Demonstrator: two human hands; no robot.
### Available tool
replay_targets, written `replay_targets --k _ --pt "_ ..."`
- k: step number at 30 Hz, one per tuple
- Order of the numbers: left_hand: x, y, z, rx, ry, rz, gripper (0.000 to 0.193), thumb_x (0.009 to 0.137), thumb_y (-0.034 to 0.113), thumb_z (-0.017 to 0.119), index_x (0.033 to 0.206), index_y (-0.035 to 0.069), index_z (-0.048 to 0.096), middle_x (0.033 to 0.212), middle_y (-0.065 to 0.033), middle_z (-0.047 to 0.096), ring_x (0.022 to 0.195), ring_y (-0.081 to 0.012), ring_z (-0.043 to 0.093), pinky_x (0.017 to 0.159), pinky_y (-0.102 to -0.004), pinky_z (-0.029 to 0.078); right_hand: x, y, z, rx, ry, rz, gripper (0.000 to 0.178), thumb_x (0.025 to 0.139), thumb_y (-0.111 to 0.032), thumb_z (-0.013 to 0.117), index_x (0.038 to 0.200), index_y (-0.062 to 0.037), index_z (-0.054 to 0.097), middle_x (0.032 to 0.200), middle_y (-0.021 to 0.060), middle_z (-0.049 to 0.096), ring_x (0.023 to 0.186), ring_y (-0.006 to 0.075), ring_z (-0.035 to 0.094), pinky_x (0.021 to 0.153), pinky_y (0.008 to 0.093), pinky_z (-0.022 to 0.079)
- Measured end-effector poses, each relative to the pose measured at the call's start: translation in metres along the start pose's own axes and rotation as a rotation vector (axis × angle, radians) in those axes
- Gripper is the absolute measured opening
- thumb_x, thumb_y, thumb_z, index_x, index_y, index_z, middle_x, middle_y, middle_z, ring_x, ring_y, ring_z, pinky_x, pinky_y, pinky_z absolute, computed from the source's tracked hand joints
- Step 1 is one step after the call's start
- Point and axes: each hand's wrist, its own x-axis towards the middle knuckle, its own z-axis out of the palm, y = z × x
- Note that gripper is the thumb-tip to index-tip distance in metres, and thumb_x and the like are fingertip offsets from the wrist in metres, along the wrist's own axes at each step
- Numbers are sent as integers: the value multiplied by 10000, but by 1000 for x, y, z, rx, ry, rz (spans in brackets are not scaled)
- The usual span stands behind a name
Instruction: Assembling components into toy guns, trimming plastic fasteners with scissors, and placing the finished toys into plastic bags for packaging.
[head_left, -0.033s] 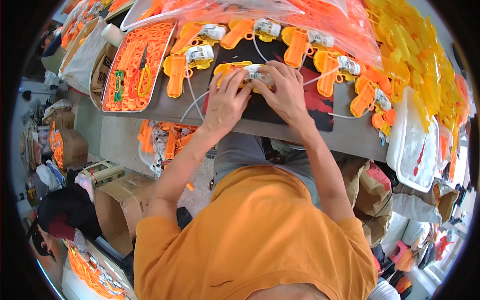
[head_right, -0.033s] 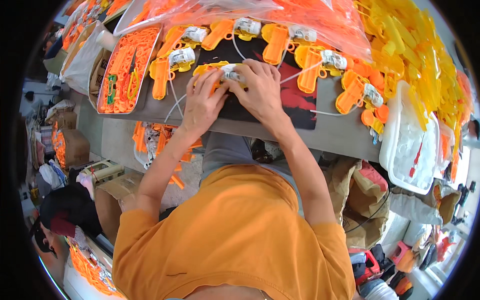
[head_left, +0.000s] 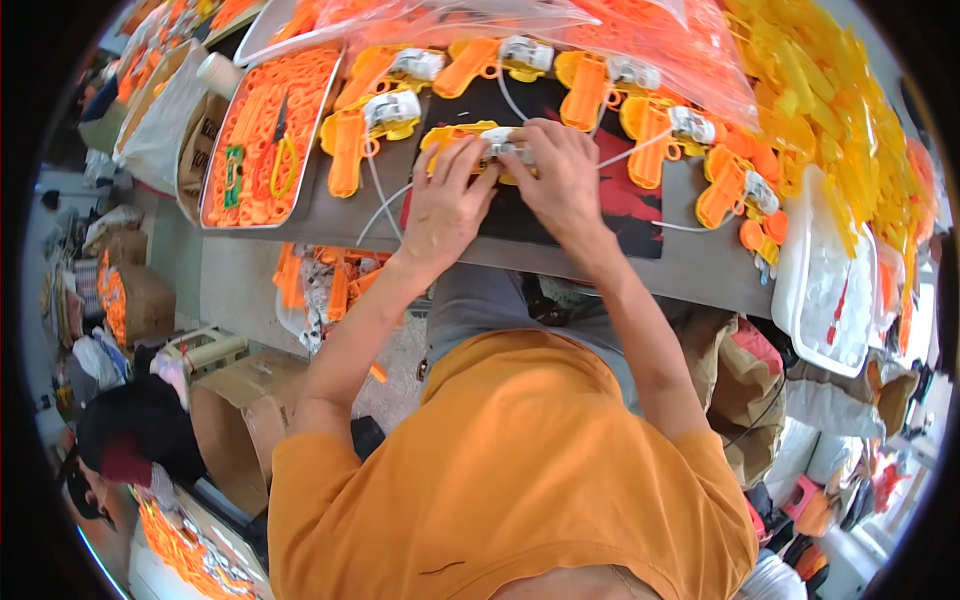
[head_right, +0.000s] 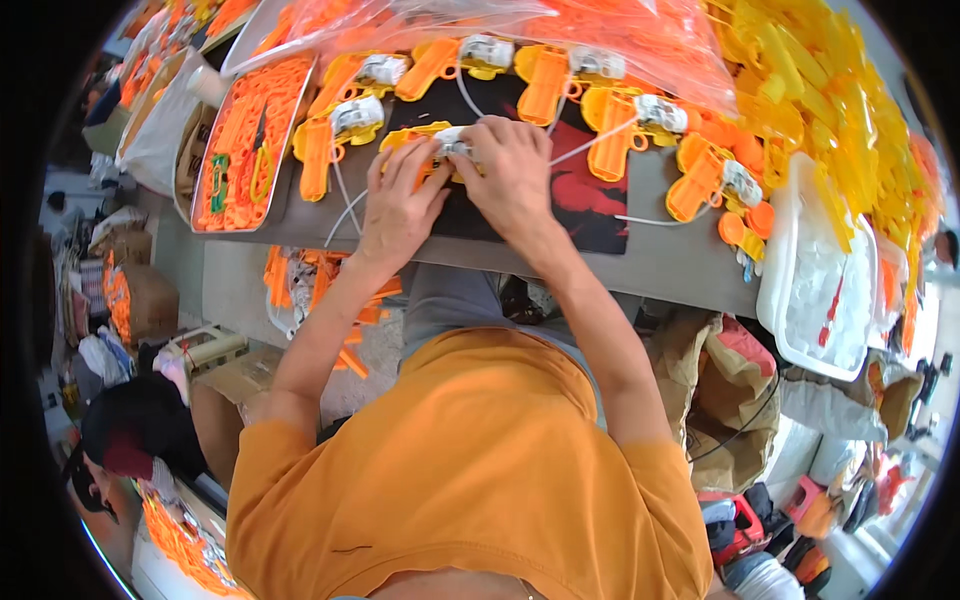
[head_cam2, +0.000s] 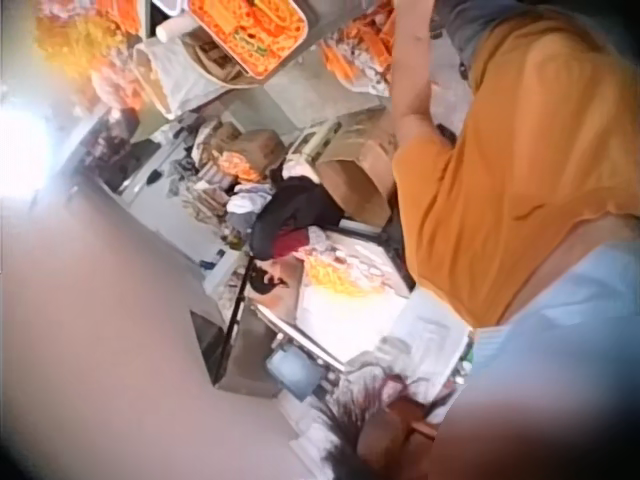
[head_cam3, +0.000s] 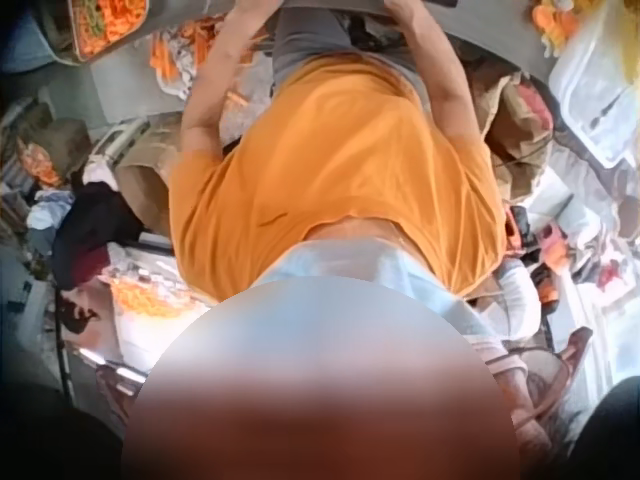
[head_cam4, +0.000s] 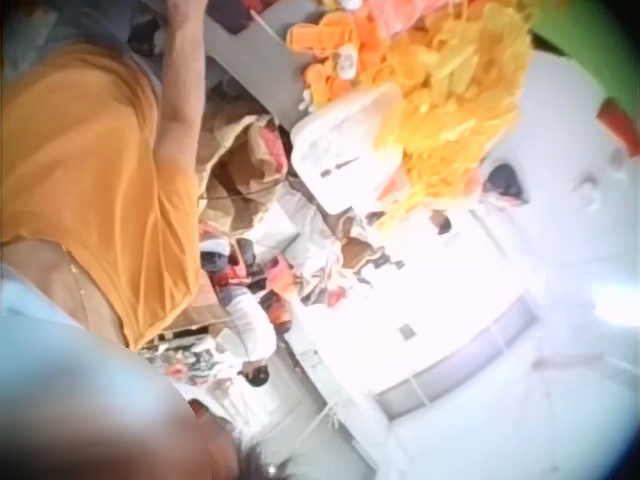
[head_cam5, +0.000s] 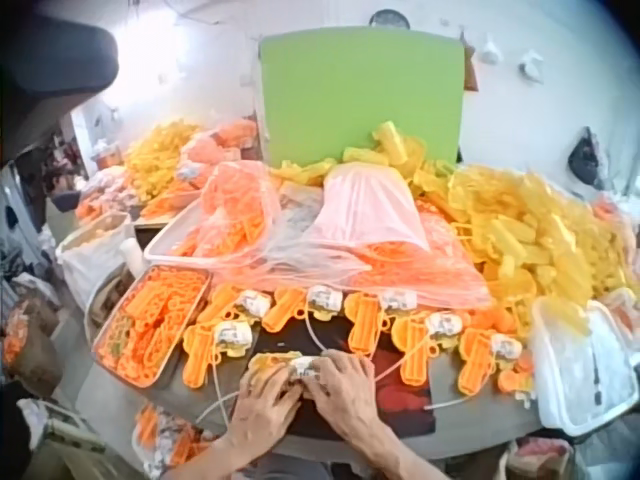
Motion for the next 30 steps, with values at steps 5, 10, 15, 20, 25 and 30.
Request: replay_targets --k 5,10,15,20,25,30 --pt "13 -17 -9 -140 23 8 331 812 116 688 1138 75 649 1211 -78 590 1186 -247 528 1064 -445 334 -10 5 29 136 192 3 262 765 -60 706 1005 -56 602 1092 146 579 1021 354 551 862 428 481" --pt "11 -30 5 -208 25 95 336 832 71 660 1167 39 652 1222 -98 597 1149 -270 558 1038 -445 372 -12 0 31 238 198 -7 284 771 -70 710 1026 -51 585 1116 164 551 1043 371 528 869 418 484" --pt "19 -20 7 -210 57 140 346 832 38 648 1176 12 643 1237 -109 593 1147 -290 564 1031 -452 393 -11 -2 17 252 152 68 267 789 -56 698 1036 -56 597 1151 153 553 1065 361 529 889 421 477" --pt "11 -20 4 -181 23 104 347 831 24 636 1178 9 643 1266 -107 585 1194 -289 545 1052 -455 381 -3 38 -80 -64 290 203 207 811 -51 689 1011 -51 637 1018 143 649 948 322 619 822 409 500" --pt "14 -21 4 -202 19 96 342 839 21 628 1180 15 645 1268 -104 585 1196 -281 546 1058 -454 377 6 187 -163 -383 260 414 144 839 -153 649 940 -55 684 911 145 666 840 329 646 742 401 502" --pt "16 -20 6 -192 29 83 336 843 19 623 1178 21 647 1256 -99 590 1180 -277 552 1054 -440 386 23 222 -165 -677 -40 411 190 833 -204 635 976 -113 721 946 149 669 889 338 642 759 453 497"
